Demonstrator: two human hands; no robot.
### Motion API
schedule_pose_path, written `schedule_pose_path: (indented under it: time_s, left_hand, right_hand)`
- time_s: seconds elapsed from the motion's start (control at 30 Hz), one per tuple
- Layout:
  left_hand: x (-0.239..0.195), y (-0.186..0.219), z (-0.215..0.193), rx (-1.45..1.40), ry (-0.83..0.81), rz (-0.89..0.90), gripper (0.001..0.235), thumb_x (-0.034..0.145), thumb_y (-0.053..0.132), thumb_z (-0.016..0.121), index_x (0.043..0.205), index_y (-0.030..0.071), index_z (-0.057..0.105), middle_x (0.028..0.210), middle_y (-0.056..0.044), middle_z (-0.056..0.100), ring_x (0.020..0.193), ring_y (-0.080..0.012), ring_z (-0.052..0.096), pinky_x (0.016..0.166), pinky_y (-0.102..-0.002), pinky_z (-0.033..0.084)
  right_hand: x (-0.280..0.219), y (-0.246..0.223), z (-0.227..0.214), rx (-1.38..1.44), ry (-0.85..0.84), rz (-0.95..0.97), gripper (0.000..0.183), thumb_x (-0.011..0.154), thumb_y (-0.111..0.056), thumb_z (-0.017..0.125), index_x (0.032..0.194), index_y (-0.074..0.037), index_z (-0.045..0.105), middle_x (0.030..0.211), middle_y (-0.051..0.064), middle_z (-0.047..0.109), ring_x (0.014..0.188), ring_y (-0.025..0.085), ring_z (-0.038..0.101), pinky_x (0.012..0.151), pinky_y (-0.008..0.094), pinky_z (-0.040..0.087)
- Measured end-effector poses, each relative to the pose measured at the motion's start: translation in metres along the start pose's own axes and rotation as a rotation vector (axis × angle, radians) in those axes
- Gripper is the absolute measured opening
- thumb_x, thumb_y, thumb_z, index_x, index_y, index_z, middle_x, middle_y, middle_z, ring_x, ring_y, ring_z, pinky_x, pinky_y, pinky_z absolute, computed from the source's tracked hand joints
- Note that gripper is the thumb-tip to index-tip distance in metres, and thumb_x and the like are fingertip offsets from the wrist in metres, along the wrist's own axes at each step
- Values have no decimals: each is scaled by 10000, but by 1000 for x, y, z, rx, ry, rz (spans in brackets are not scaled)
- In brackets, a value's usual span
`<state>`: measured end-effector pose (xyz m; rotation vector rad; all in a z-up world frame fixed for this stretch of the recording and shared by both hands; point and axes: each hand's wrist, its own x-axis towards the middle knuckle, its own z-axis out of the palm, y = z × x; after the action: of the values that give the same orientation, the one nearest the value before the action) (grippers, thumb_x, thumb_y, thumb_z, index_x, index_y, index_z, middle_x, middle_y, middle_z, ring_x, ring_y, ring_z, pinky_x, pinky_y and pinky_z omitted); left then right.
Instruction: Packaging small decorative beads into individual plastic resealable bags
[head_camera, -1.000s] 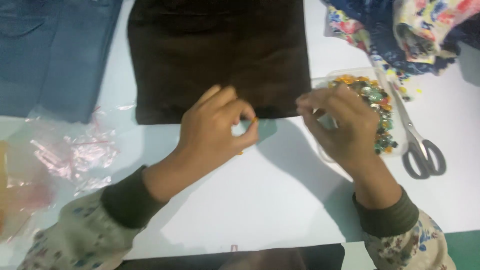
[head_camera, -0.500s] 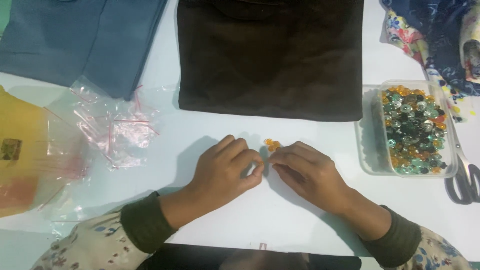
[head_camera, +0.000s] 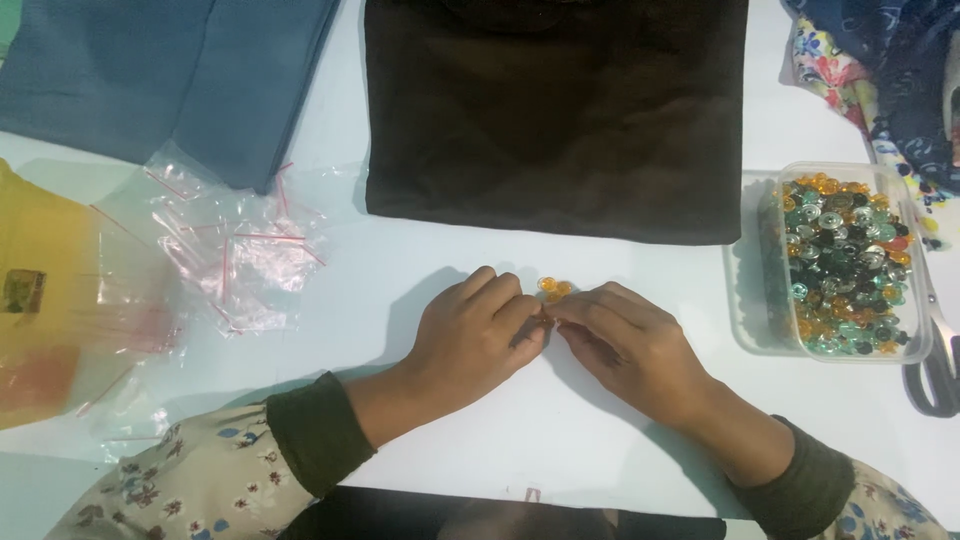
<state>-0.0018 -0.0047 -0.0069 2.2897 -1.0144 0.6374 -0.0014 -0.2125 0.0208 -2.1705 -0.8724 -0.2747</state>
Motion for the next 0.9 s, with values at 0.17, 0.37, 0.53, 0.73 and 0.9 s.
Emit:
schedule_pose_path:
  time_s: [0.17,0.37,0.53,0.73,0.9]
  left_hand:
    - [0,0,-3,-27,-1,-17,203,772,71,859,879,40,690,656,-23,468,562,-162,490,545,-288,406]
    - [12,2,-10,-95,28,-13,258,760,70,847,970,61,697,718,-9,494,607,-190,539,582,-303,462]
    - [47,13,4,-106,55,33,261,776,60,826,1000,86,694,764,-29,529,658,-216,583,618,-330,489]
    - [108,45,48,-208,32,27,110,868,59,744,953,102,690,905,-24,579,829,-243,552,637,-355,480]
    - [156,52,98,-178,-168,-19,149,873,214,664,1002,170,724,933,-22,622,948,-279,565,705,-479,515]
  right_hand:
    - [4,-6,-7,-18,-33,-2,200,820,56,752,992,-45,766,827,86,778,790,255,773,628,318,630]
    - [7,-8,-25,-77,41,-65,154,808,44,777,929,-50,761,799,65,749,727,246,745,616,329,617]
    - [0,16,-54,-124,188,-32,139,804,85,811,843,-3,710,753,125,680,652,310,689,574,402,587]
    - [-24,48,-128,-332,150,36,192,958,68,817,1114,-36,774,953,87,747,729,170,637,658,261,526]
    - [-51,55,-172,-337,110,424,154,965,37,768,1103,-32,779,962,93,743,691,183,664,711,288,542]
